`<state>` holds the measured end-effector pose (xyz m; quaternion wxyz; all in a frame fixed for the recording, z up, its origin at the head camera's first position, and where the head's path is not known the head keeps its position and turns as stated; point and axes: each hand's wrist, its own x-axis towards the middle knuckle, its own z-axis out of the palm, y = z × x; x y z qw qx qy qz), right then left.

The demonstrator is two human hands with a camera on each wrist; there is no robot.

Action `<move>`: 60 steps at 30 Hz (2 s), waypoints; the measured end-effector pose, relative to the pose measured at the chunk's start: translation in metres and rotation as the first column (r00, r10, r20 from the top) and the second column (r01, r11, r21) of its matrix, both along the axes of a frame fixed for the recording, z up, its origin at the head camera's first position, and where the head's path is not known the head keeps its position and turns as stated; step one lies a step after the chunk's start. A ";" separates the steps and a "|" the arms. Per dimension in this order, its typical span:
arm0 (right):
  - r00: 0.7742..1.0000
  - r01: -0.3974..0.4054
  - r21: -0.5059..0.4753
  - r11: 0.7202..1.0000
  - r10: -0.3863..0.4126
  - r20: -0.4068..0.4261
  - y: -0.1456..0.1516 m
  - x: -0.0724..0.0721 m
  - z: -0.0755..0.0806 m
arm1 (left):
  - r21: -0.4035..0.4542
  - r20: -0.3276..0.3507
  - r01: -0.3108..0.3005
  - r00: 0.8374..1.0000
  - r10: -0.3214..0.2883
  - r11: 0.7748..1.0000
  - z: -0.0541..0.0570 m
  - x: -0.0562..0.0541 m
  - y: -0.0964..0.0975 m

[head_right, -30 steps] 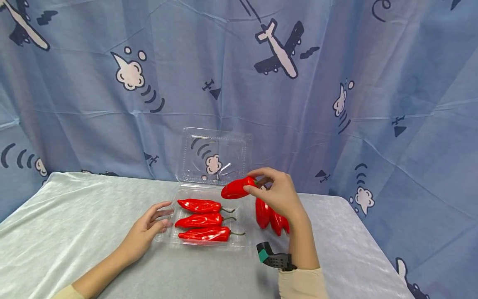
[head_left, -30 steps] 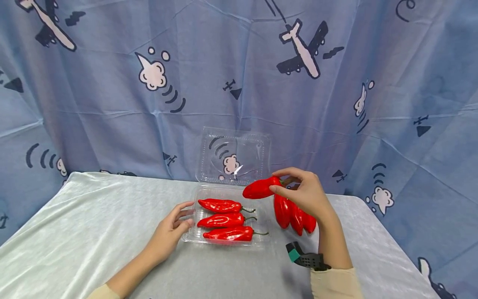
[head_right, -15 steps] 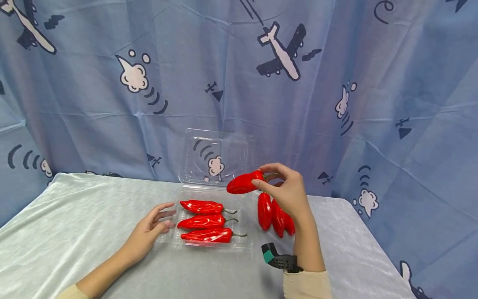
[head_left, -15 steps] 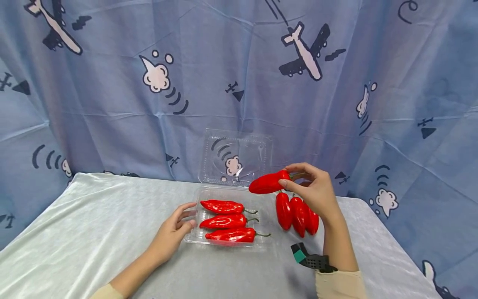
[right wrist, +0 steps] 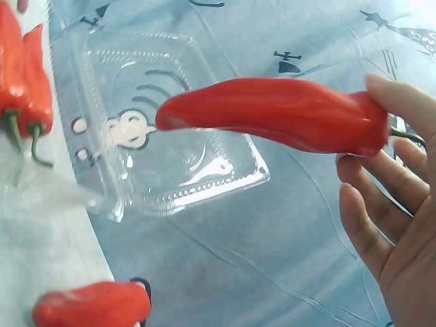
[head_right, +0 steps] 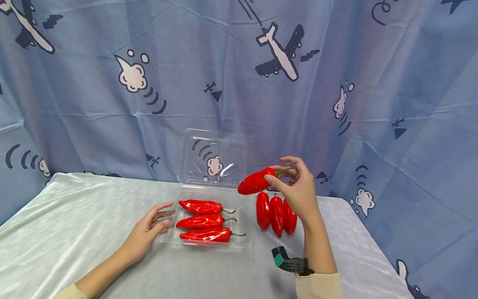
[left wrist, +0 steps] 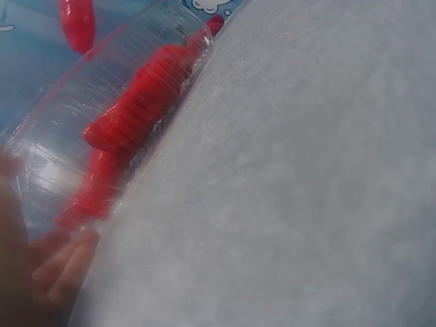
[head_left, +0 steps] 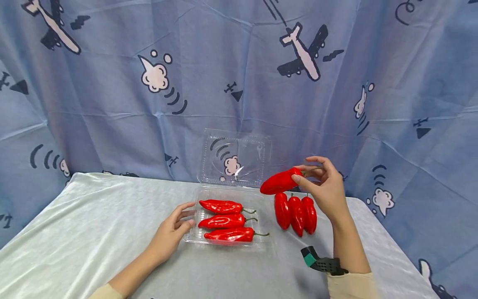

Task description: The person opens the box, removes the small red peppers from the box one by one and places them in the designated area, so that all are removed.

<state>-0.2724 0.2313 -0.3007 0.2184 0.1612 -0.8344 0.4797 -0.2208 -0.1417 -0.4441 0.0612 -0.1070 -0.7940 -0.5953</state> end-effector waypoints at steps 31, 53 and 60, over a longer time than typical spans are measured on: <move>0.943 0.247 0.245 0.938 -0.174 -0.284 0.077 0.016 -0.022 | -0.006 0.017 0.009 1.000 -0.009 1.000 -0.001 -0.001 0.000; 0.940 0.306 0.337 0.890 -0.228 -0.253 0.103 0.003 -0.040 | -0.017 -0.001 0.000 1.000 0.000 1.000 0.000 0.000 -0.001; 0.952 0.300 0.386 0.872 -0.247 -0.181 0.105 -0.002 -0.048 | -0.016 -0.016 -0.001 1.000 0.001 1.000 -0.001 0.000 -0.001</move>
